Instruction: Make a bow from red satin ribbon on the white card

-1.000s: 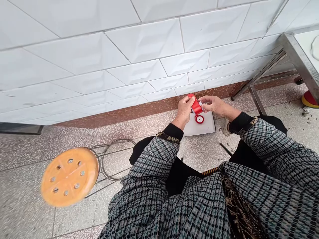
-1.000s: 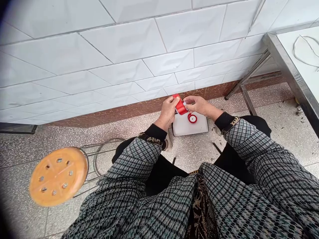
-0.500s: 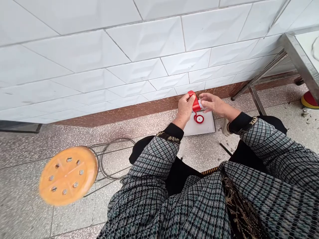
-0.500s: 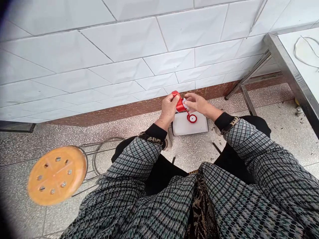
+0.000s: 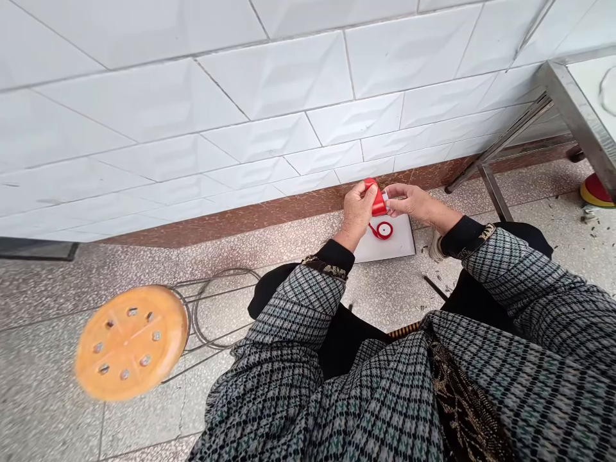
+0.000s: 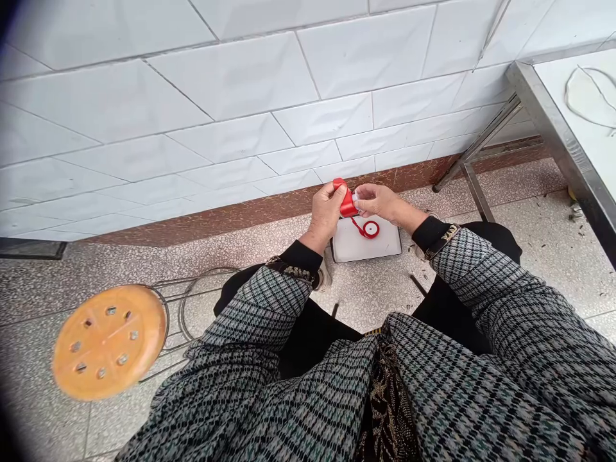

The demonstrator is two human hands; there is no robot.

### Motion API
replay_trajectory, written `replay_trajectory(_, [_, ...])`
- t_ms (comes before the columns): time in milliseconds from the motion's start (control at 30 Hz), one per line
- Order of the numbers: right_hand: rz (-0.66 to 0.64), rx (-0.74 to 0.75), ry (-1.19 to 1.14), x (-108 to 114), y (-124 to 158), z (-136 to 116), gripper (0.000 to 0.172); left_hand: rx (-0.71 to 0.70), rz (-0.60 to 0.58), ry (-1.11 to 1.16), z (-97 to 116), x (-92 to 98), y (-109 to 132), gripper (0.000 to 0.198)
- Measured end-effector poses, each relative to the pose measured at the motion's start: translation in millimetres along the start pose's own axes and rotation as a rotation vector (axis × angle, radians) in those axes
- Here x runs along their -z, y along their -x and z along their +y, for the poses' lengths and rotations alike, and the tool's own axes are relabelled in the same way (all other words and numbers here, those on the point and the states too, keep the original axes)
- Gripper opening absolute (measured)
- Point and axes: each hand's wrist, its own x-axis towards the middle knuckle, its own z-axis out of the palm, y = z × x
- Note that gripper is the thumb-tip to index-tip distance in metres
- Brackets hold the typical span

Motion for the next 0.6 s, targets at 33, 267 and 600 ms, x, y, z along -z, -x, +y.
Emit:
replay_trajectory(33, [0.001, 0.028, 0.035, 0, 0, 0, 0.018, 0.038, 0.008, 0.054, 0, -0.7, 0, 0.019])
replay_trajectory(267, [-0.014, 0.313, 0.29, 7, -5, 10, 0.04, 0.276, 0.013, 0.341, 4, -0.3, -1, 0.015])
replay_trajectory(600, [-0.015, 0.318, 0.254, 6, 0, 6, 0.042, 0.193, 0.013, 0.304, 7, 0.7, -1, 0.017])
